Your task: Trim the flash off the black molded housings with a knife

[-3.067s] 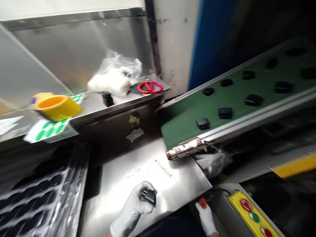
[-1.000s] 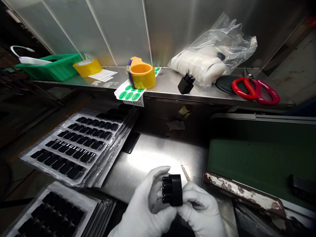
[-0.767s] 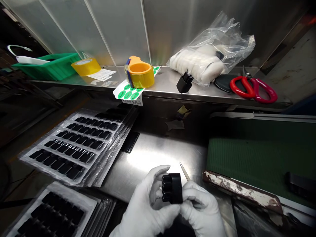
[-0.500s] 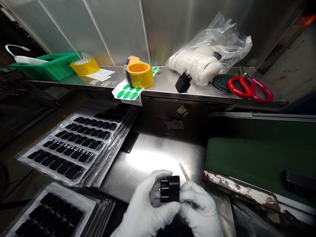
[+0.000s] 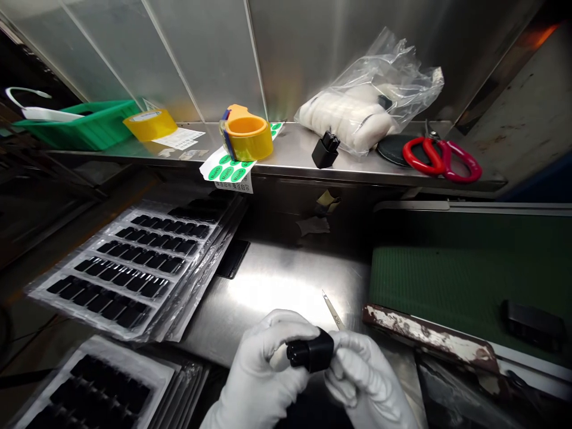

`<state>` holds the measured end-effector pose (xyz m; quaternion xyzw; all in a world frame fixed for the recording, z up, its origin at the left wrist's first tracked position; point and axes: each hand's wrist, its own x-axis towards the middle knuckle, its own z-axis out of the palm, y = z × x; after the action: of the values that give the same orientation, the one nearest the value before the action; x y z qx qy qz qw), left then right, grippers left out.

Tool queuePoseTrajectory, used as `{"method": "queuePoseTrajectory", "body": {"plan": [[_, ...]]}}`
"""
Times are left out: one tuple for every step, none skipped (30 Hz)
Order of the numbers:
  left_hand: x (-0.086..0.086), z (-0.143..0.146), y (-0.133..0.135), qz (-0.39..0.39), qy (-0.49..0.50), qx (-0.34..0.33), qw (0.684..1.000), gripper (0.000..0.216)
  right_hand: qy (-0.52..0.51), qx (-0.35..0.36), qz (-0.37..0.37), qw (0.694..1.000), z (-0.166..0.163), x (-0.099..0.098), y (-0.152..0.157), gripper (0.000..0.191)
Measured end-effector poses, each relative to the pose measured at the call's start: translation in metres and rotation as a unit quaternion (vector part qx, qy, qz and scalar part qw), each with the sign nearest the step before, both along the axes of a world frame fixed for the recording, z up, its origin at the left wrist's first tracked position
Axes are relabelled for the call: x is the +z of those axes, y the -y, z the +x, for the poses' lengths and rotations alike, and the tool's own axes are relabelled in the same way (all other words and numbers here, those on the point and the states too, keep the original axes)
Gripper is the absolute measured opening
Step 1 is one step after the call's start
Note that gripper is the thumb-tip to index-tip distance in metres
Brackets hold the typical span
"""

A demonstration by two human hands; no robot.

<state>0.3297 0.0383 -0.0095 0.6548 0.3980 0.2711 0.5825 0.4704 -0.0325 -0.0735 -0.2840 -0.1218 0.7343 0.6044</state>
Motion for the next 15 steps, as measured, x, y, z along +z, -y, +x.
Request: {"method": "queuePoseTrajectory", "body": {"plan": [[-0.002, -0.001, 0.000, 0.019, -0.003, -0.003, 1.000, 0.030, -0.023, 0.010, -0.015, 1.000, 0.000, 0.000, 0.000, 0.032], [-0.005, -0.003, 0.001, 0.038, -0.006, -0.002, 0.999, 0.032, -0.037, 0.017, -0.031, 0.999, 0.000, 0.000, 0.000, 0.035], [-0.008, -0.005, 0.002, 0.055, -0.011, 0.003, 0.998, 0.032, -0.046, 0.025, -0.043, 0.998, 0.000, 0.000, 0.000, 0.037], [-0.011, -0.007, 0.003, 0.065, -0.017, 0.009, 0.998, 0.033, -0.050, 0.034, -0.051, 0.997, 0.000, -0.001, 0.000, 0.037], [-0.013, -0.008, 0.004, 0.060, -0.023, 0.015, 0.998, 0.034, -0.050, 0.038, -0.050, 0.997, 0.000, -0.001, -0.001, 0.037], [-0.013, -0.009, 0.004, 0.035, -0.027, 0.021, 0.999, 0.036, -0.046, 0.038, -0.047, 0.997, 0.000, -0.002, -0.001, 0.037], [-0.013, -0.008, 0.004, -0.013, -0.029, 0.027, 0.999, 0.041, -0.036, 0.031, -0.043, 0.998, -0.001, -0.004, -0.002, 0.037], [-0.011, -0.006, 0.003, -0.074, -0.026, 0.030, 0.996, 0.050, -0.019, 0.020, -0.043, 0.999, -0.001, -0.005, -0.002, 0.037], [-0.008, -0.004, 0.002, -0.138, -0.020, 0.032, 0.990, 0.059, 0.004, 0.005, -0.048, 0.999, -0.001, -0.007, -0.002, 0.036], [-0.006, -0.001, 0.000, -0.192, -0.012, 0.039, 0.980, 0.067, 0.027, -0.008, -0.054, 0.998, -0.002, -0.008, -0.002, 0.035], [-0.003, 0.002, -0.001, -0.230, -0.006, 0.053, 0.972, 0.070, 0.056, -0.017, -0.058, 0.997, -0.004, -0.009, -0.001, 0.034], [-0.003, 0.004, -0.003, -0.248, 0.004, 0.067, 0.966, 0.067, 0.099, -0.020, -0.058, 0.993, -0.005, -0.009, -0.001, 0.034], [-0.004, 0.005, -0.005, -0.255, 0.025, 0.074, 0.964, 0.058, 0.162, -0.027, -0.052, 0.985, -0.007, -0.009, 0.000, 0.035], [-0.007, 0.005, -0.007, -0.271, 0.057, 0.068, 0.959, 0.047, 0.241, -0.044, -0.039, 0.969, -0.009, -0.008, 0.001, 0.036], [-0.014, 0.005, -0.008, -0.301, 0.102, 0.049, 0.947, 0.035, 0.327, -0.068, -0.016, 0.942, -0.010, -0.007, 0.002, 0.034]]}}
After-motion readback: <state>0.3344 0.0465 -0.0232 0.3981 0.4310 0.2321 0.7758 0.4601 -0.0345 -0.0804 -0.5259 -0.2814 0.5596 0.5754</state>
